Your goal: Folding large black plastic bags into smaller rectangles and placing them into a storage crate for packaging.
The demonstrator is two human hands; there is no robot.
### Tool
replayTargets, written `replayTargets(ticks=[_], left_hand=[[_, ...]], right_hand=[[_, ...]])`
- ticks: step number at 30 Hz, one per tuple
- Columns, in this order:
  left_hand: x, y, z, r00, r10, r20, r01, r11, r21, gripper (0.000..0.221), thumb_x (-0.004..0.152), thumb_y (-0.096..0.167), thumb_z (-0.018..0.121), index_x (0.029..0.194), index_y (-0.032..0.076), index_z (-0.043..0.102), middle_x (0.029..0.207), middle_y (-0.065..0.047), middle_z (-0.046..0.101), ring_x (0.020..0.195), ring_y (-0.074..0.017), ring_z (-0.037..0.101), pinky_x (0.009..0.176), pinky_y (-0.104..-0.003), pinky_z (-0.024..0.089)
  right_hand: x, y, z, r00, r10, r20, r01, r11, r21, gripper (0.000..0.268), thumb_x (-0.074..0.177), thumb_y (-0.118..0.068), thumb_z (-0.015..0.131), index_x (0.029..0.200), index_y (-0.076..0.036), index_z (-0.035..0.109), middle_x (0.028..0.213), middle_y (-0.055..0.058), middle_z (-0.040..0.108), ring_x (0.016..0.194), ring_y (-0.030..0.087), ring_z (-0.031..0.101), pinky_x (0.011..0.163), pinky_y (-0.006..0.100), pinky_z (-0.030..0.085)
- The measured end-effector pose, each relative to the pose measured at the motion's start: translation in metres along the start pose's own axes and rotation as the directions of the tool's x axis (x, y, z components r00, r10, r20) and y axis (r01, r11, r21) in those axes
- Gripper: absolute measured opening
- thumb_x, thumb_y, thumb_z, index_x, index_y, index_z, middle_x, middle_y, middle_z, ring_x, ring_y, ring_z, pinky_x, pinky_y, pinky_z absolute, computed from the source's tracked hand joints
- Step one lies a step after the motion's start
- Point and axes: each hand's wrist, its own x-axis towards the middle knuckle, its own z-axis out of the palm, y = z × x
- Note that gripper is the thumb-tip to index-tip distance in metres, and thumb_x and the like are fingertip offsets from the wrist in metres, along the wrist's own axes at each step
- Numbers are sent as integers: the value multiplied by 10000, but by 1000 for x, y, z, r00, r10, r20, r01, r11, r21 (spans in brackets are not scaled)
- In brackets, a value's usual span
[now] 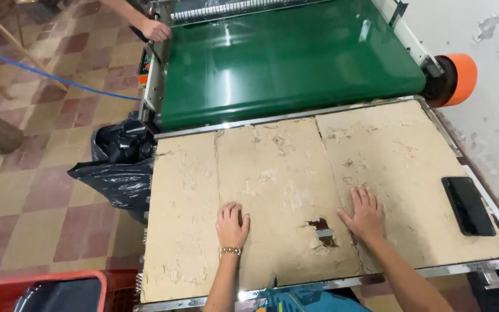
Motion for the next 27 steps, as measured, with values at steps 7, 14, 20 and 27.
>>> replayTargets(ticks=[7,14,20,27], left_hand=[[28,8,2,967,-224,119,233,971,-62,381,820,456,712,1131,244,653,1159,14,622,1205,-251,548,968,-458,518],[128,-13,84,928,-357,103,357,777,-519,380,876,282,742,1190,114,608,1158,-140,644,1138,-351,621,969,-469,507],[202,-27,138,768,-584,263,552,393,-736,255,933,306,720,1097,156,595,1022,-39,657,901,-174,692,726,-275,602],[268,-21,149,595,-694,405,546,-21,-838,219,976,376,628,1010,179,541,1030,-30,680,854,-148,721,676,-229,617]], right_hand=[[20,3,3,991,102,91,-116,979,168,810,889,-641,551,1511,-142,404,1555,124,382,1487,318,300,1196,553,244],[89,-39,-83,953,229,198,-299,612,732,629,969,-229,638,1480,27,376,1424,271,473,1313,414,495,1073,525,433],[162,-27,-59,901,243,359,-392,102,914,670,987,-239,658,1519,-32,308,1430,207,471,1286,331,539,1021,441,497],[241,-18,-32,919,193,342,-311,-174,934,583,1065,-146,517,1511,81,216,1445,331,407,1311,450,506,1031,531,482]])
